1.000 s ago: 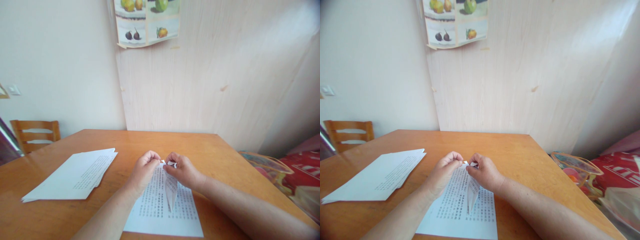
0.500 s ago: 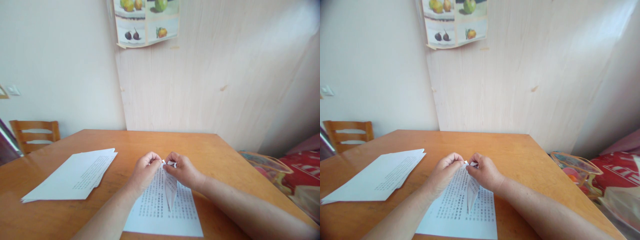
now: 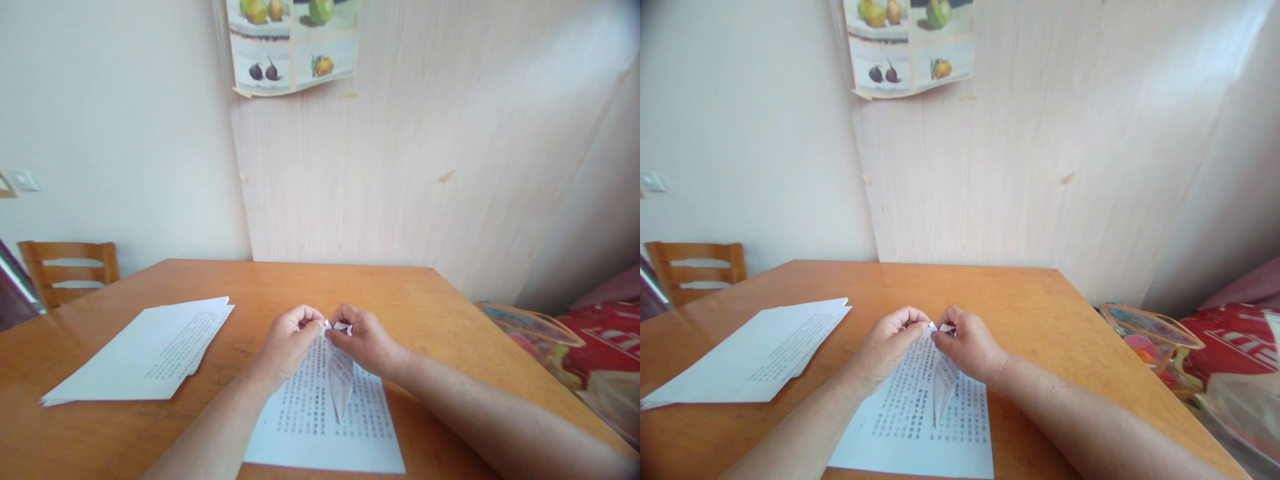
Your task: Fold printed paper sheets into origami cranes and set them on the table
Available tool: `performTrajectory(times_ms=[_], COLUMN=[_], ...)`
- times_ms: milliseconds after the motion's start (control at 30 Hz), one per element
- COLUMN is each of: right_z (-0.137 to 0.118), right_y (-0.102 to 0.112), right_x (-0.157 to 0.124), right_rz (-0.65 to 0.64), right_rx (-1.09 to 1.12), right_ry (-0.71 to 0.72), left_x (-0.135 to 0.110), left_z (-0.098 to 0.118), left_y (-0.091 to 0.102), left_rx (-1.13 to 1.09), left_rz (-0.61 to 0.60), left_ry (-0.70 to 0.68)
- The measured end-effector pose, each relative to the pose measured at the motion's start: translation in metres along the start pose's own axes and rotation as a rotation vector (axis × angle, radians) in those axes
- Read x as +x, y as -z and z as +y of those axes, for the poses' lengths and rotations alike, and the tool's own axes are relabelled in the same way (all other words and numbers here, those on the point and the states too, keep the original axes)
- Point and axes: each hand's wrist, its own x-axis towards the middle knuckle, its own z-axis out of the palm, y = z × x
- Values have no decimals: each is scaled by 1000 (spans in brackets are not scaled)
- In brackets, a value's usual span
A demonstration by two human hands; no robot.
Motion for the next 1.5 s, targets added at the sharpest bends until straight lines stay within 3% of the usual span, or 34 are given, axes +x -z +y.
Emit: performTrajectory(times_ms=[367,667,833,1133,1500], right_z=[-3,-2,-2,-2,0], right_y=[1,0,1,2,0], right_x=[0,-1,-1,0,0], right_rz=[3,2,-6,-13,-13], right_rx=[21,1,-3,1,16], right_ry=[-10,2,14,8,13], left_x=[-1,-4,-4,1,1], left_z=[-1,0,1,-4,-6], left_y=[-1,-5,-6,0,2], left_rx=[-73,-26,58,91,377], left_rz=[-26,-56,-30,35,84], left_ry=[57,-18,-83,-74,-303])
